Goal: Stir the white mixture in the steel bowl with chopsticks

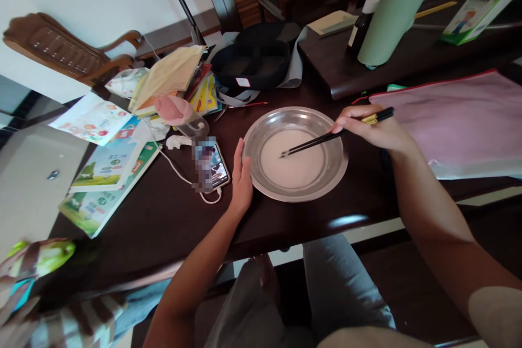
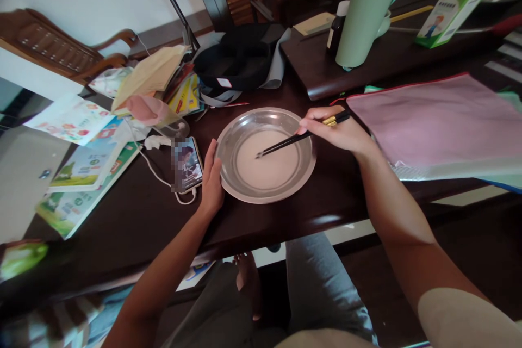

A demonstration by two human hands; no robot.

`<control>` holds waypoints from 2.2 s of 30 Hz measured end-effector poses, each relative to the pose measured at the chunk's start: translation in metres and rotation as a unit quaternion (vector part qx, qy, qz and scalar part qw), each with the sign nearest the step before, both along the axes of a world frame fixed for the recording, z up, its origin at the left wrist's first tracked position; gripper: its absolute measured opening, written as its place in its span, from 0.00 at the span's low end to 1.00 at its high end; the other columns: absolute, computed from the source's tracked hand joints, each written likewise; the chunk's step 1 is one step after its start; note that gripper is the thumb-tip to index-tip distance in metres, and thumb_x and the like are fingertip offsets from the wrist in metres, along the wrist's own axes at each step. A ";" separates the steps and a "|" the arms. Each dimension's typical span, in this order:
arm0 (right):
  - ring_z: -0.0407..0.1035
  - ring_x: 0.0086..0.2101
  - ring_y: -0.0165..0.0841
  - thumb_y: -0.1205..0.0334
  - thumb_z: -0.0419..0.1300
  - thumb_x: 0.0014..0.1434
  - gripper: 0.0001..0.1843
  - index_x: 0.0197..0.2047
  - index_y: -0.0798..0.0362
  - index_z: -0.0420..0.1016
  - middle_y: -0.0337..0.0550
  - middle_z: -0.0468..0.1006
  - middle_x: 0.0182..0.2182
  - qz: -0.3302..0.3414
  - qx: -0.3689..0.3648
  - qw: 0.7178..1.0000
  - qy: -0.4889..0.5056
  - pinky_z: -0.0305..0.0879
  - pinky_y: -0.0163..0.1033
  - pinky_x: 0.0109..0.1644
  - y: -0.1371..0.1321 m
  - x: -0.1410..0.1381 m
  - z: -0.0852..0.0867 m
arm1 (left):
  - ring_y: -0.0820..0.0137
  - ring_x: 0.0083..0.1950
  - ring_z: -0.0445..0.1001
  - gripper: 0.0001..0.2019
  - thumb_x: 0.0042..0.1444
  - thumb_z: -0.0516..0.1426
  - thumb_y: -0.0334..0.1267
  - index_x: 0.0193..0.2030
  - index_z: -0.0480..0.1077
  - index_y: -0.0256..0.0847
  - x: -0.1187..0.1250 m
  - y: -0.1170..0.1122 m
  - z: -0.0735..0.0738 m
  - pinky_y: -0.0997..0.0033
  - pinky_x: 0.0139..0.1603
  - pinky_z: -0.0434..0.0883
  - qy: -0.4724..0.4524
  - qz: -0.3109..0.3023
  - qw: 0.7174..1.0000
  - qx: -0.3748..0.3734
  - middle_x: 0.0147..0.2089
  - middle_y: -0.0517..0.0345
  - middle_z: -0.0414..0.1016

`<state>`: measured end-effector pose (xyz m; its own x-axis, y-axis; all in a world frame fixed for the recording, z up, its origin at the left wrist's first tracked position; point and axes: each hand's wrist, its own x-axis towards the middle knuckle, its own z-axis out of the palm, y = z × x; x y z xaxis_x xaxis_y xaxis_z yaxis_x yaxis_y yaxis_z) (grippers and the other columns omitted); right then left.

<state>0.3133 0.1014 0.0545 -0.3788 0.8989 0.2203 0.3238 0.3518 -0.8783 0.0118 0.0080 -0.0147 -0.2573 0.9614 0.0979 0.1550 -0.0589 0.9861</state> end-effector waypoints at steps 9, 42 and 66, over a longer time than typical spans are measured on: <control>0.75 0.33 0.36 0.47 0.63 0.61 0.18 0.27 0.51 0.82 0.44 0.83 0.29 0.020 -0.020 1.000 -0.006 0.66 0.41 0.41 -0.001 0.000 0.004 | 0.62 0.79 0.51 0.32 0.64 0.53 0.59 0.72 0.58 0.51 -0.002 0.000 0.004 0.57 0.79 0.48 0.005 -0.003 1.000 0.003 0.78 0.57 0.53; 0.74 0.33 0.36 0.46 0.62 0.60 0.16 0.29 0.48 0.82 0.40 0.84 0.30 -0.017 0.009 1.000 -0.012 0.65 0.40 0.40 0.001 -0.003 0.004 | 0.61 0.79 0.51 0.31 0.65 0.53 0.58 0.71 0.59 0.52 -0.002 0.000 0.008 0.56 0.79 0.48 0.003 0.000 1.000 -0.001 0.78 0.56 0.54; 0.75 0.33 0.36 0.48 0.64 0.59 0.15 0.28 0.49 0.82 0.42 0.84 0.29 0.028 -0.013 0.999 -0.008 0.65 0.40 0.39 -0.002 -0.004 0.004 | 0.61 0.79 0.50 0.32 0.64 0.53 0.58 0.72 0.58 0.52 -0.002 0.000 0.005 0.57 0.79 0.49 -0.010 -0.004 1.000 0.002 0.78 0.56 0.53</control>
<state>0.3094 0.0998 0.0586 -0.4319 0.8816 0.1902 0.3189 0.3465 -0.8822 0.0099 0.0081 -0.0100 -0.2510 0.9632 0.0964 0.1355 -0.0637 0.9887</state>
